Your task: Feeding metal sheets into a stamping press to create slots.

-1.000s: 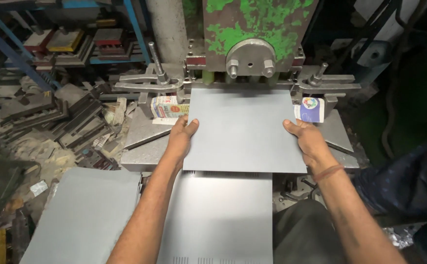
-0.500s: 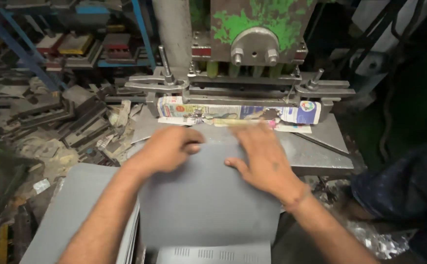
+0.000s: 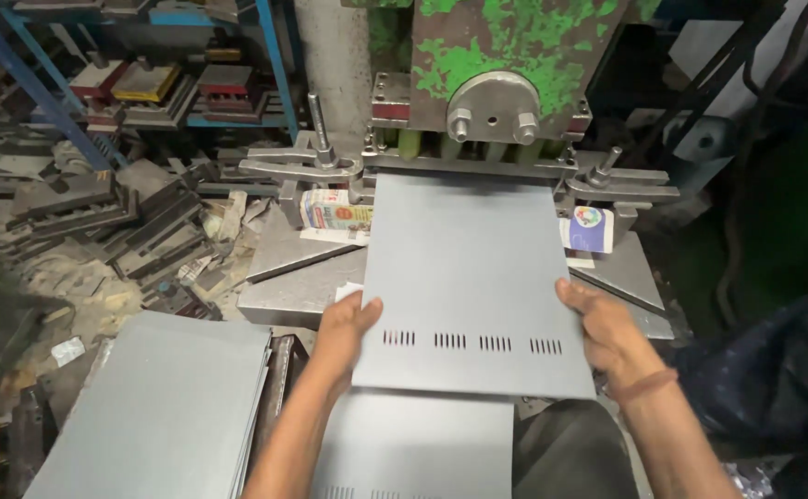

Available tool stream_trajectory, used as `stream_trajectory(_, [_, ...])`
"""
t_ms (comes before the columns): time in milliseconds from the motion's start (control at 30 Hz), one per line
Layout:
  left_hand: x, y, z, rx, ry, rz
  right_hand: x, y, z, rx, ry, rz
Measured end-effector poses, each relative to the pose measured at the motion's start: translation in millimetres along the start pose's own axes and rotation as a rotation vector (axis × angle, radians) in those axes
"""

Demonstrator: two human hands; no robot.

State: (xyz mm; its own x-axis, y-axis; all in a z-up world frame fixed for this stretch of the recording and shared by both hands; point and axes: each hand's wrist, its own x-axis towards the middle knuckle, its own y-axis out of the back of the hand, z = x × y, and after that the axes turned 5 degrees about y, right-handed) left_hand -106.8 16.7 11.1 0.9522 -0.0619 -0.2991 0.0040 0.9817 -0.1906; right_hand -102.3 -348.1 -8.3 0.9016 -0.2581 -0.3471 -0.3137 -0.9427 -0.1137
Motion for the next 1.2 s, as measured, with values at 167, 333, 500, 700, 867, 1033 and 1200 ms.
stream_trajectory(167, [50,-9,24,0.142,-0.109,0.007,55,1,-19,-0.016,-0.005,0.030])
stream_trajectory(333, [112,-6,4,0.078,-0.032,-0.052,104,6,-26,-0.015,0.020,-0.019])
stream_trajectory(500, [110,-6,1,0.022,-0.069,-0.076,93,-11,-28,0.035,0.082,-0.044])
stream_trajectory(700, [111,-6,9,0.025,-0.069,-0.071,90,-13,-31,-0.043,0.134,-0.020])
stream_trajectory(867, [110,-7,11,0.024,-0.086,-0.071,74,-22,-38,-0.074,0.138,0.021])
stream_trajectory(1033, [123,52,2,0.282,-0.372,-0.069,63,-23,-37,-0.119,0.142,0.034])
stream_trajectory(1200, [78,269,-28,0.293,-0.407,0.433,-8,-48,-56,-0.329,0.144,0.163])
